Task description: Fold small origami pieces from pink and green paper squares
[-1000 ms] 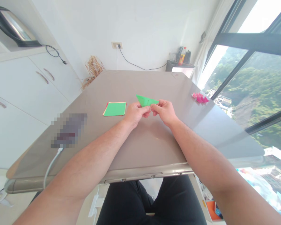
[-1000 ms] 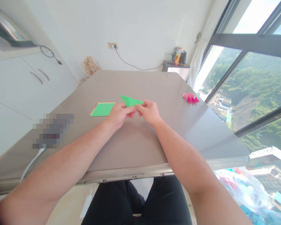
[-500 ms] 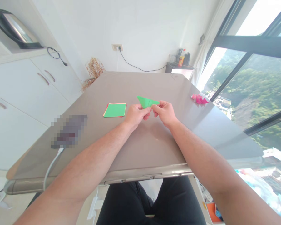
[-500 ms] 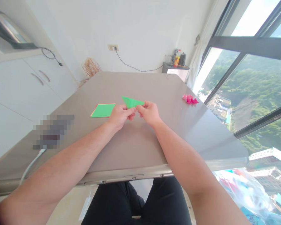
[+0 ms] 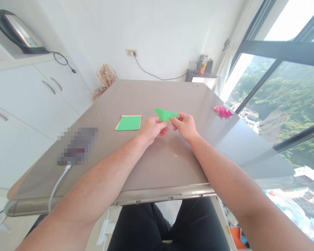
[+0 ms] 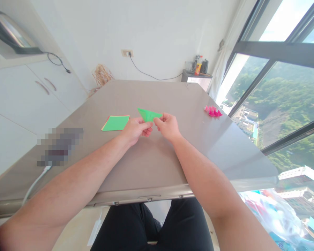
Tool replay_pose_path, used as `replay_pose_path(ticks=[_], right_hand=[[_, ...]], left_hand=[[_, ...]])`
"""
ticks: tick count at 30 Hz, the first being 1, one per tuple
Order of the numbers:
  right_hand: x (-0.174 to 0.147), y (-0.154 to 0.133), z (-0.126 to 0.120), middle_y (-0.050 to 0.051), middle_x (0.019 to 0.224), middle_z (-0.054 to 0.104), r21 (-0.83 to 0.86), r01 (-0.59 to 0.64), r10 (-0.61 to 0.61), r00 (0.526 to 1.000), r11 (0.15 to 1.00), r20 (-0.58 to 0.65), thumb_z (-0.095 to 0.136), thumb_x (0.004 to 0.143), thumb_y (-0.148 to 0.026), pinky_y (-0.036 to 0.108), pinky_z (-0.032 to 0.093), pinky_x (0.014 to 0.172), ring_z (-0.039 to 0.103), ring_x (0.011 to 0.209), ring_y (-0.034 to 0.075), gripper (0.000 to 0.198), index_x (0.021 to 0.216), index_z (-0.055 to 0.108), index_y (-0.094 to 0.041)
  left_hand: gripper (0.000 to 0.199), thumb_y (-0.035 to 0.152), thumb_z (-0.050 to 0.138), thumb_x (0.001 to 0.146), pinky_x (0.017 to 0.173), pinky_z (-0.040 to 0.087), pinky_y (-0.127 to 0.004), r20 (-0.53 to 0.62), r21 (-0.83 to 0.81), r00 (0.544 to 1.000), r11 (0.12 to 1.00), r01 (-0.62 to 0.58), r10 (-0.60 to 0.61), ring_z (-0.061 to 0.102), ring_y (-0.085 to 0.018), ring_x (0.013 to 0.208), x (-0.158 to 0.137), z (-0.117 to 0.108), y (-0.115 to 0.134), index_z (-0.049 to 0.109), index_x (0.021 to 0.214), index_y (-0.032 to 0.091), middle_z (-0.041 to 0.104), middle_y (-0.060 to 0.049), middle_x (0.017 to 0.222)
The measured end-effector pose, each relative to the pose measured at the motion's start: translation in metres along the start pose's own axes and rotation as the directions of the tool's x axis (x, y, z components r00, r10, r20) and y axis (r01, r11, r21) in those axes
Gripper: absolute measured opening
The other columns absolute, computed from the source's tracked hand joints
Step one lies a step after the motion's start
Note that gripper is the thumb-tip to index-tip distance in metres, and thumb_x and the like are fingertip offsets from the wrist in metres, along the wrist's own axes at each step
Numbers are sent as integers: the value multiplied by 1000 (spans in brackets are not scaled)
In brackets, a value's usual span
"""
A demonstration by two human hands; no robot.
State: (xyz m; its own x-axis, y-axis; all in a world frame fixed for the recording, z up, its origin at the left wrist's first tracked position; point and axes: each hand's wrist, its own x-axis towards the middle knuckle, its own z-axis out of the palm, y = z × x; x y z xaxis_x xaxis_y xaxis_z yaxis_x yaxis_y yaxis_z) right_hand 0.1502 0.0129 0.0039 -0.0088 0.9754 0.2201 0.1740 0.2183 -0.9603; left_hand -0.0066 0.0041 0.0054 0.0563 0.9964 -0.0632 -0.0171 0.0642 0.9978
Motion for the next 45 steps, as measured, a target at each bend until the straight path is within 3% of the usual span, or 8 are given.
replay_pose_path(ticks=[6, 14, 22, 28, 38, 41, 45], right_hand=[[5, 5, -6, -3, 50, 58, 32, 9, -10, 1000, 999, 7, 65, 73, -30, 26, 37, 52, 48, 50, 11, 17, 61, 57, -21], [2, 3, -6, -3, 53, 59, 57, -15, 8, 992, 998, 129, 66, 71, -27, 26, 39, 54, 50, 52, 11, 12, 63, 60, -21], [0, 5, -3, -2, 56, 62, 76, -26, 14, 988, 997, 157, 69, 73, -31, 27, 42, 56, 53, 53, 12, 15, 64, 63, -20], [2, 9, -5, -1, 60, 65, 97, -37, 22, 988, 995, 152, 73, 73, -33, 27, 43, 55, 53, 51, 11, 20, 64, 63, -20], [0, -3, -5, 7, 74, 74, 190, -136, 85, 963, 972, 255, 74, 76, -46, 29, 54, 61, 65, 60, 14, 30, 69, 70, -16], [1, -2, -5, 6, 73, 74, 156, -106, 70, 972, 982, 222, 75, 76, -48, 29, 55, 61, 66, 62, 15, 32, 74, 72, -16], [2, 1, -4, 1, 63, 70, 115, -28, 14, 993, 993, 117, 77, 72, -35, 29, 56, 62, 65, 61, 15, 25, 89, 76, -16]], left_hand=[[24, 32, 80, 67, 53, 50, -28, 17, 17, 999, 999, -28, 28, 62, -15, 55, -1, -3, 0, 63, 64, 15, 68, -6, 65], [30, 39, 82, 66, 62, 55, -28, -73, -155, 987, 976, -155, 145, 68, -16, 71, 4, -10, 1, 69, 83, 17, 71, -3, 79], [27, 33, 82, 65, 65, 56, -30, -70, -180, 990, 974, -135, 124, 69, -18, 72, 4, -9, 0, 70, 79, 15, 72, -4, 77], [29, 33, 82, 65, 65, 54, -30, 24, -115, 996, 990, -82, 86, 69, -17, 70, 0, -7, 2, 73, 85, 14, 74, -6, 82], [20, 31, 77, 66, 62, 52, -30, -79, -50, 986, 988, -148, 144, 65, -16, 62, 2, -7, 2, 72, 75, 14, 70, -3, 68], [22, 33, 78, 67, 62, 53, -30, -59, -44, 988, 988, -148, 145, 65, -16, 62, 3, -9, 1, 73, 77, 14, 71, -3, 70], [27, 34, 79, 66, 61, 53, -30, -37, -25, 988, 988, -149, 148, 66, -15, 61, 2, -8, 0, 75, 83, 14, 73, -5, 75]])
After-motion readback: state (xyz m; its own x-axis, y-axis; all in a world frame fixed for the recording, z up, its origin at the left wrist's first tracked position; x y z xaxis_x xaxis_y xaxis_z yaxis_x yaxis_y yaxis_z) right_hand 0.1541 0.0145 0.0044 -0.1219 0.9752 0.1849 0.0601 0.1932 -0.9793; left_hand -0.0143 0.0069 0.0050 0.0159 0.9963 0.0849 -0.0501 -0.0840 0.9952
